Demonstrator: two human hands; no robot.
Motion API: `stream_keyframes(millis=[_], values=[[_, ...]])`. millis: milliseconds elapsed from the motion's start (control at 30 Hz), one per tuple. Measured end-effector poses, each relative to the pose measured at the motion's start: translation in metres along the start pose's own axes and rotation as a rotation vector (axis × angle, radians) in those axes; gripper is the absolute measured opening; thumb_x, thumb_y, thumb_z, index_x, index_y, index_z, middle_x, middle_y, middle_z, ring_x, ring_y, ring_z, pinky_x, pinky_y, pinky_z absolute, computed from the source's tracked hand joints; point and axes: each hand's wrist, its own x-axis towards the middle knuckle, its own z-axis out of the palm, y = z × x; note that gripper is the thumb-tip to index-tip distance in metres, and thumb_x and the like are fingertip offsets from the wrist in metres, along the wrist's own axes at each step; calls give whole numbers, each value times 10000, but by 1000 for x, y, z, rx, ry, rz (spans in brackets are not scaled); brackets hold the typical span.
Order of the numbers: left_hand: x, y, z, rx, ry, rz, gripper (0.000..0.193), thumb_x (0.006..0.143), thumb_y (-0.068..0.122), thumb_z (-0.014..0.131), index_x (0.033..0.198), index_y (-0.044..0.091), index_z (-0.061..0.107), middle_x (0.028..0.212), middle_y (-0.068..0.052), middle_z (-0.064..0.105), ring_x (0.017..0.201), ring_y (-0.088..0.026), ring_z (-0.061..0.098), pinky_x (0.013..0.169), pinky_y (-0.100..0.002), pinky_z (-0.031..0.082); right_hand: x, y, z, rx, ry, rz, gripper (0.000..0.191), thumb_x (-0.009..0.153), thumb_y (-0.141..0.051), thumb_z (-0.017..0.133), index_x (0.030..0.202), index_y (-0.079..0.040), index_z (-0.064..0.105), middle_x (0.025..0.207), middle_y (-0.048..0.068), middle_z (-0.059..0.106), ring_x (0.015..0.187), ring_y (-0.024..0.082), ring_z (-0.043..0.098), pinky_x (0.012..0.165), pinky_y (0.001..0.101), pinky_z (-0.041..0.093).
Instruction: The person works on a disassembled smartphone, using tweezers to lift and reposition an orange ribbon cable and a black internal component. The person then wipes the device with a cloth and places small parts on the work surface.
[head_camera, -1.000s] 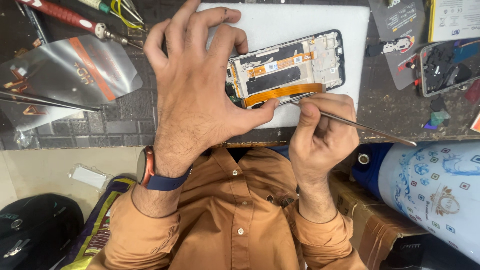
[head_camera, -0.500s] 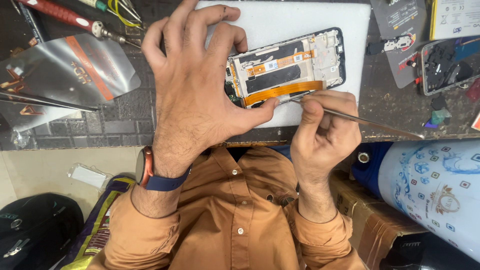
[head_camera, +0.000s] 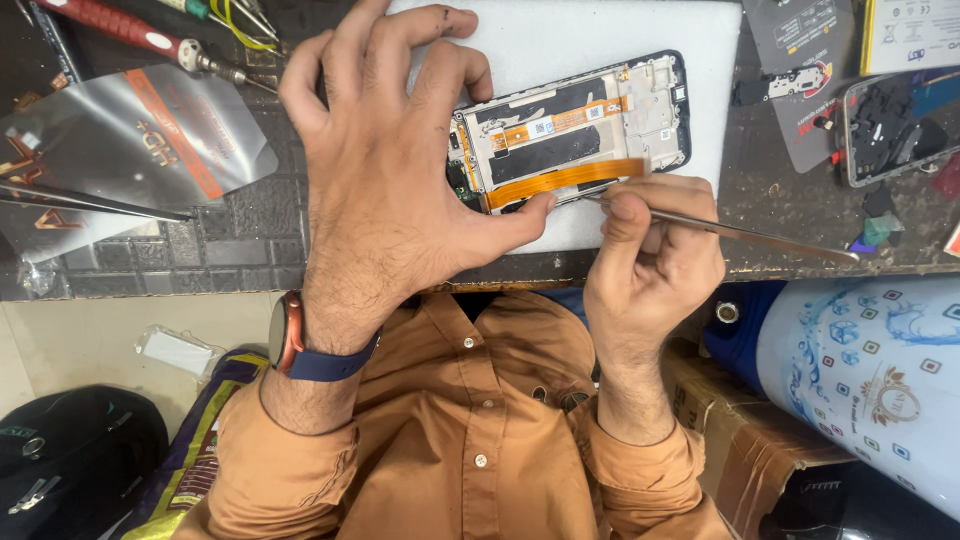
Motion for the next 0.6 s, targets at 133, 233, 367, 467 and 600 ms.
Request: stream_keyframes(millis=[133, 233, 367, 467, 600], values=[[0, 0, 1, -7, 18, 11, 699, 720, 532, 965, 1137, 90, 619, 1406, -90, 497, 1396, -331, 339, 1130, -555, 202, -1, 0, 2, 29, 23, 31, 284, 1185, -232, 648, 1064, 22, 612, 1018, 58, 644, 732, 52, 622, 624, 174, 487], [0, 0, 1, -10, 10, 7, 694, 719, 526, 965, 1134, 91, 617, 1408, -88, 496, 1396, -331, 340, 1127, -554, 203, -1, 1, 1, 16, 17, 27, 287, 1179, -234, 651, 1062, 25, 606, 1018, 56, 644, 729, 48, 634, 618, 171, 496], [0, -1, -1, -11, 3, 8, 691, 731, 527, 967, 1142, 93, 619, 1408, -89, 492, 1393, -324, 343, 1125, -554, 203, -1, 2, -2, -3, -6, 24, 289, 1177, -227, 655, 1051, 30, 617, 1016, 71, 631, 721, 53, 620, 607, 169, 484], [0, 0, -2, 0, -4, 4, 686, 743, 529, 967, 1145, 93, 621, 1407, -89, 492, 1397, -324, 343, 1129, -554, 204, -1, 2, 0, 18, 2, 26, 302, 1187, -243, 646, 1062, 30, 606, 1016, 65, 648, 745, 54, 639, 631, 169, 501], [1, 1, -2, 2, 4, 5, 685, 740, 527, 962, 1143, 92, 619, 1410, -84, 495, 1400, -325, 344, 1131, -550, 207, -1, 1, 2, 31, 14, 39, 312, 1185, -253, 644, 1063, 31, 601, 1015, 61, 657, 749, 50, 646, 640, 167, 507]])
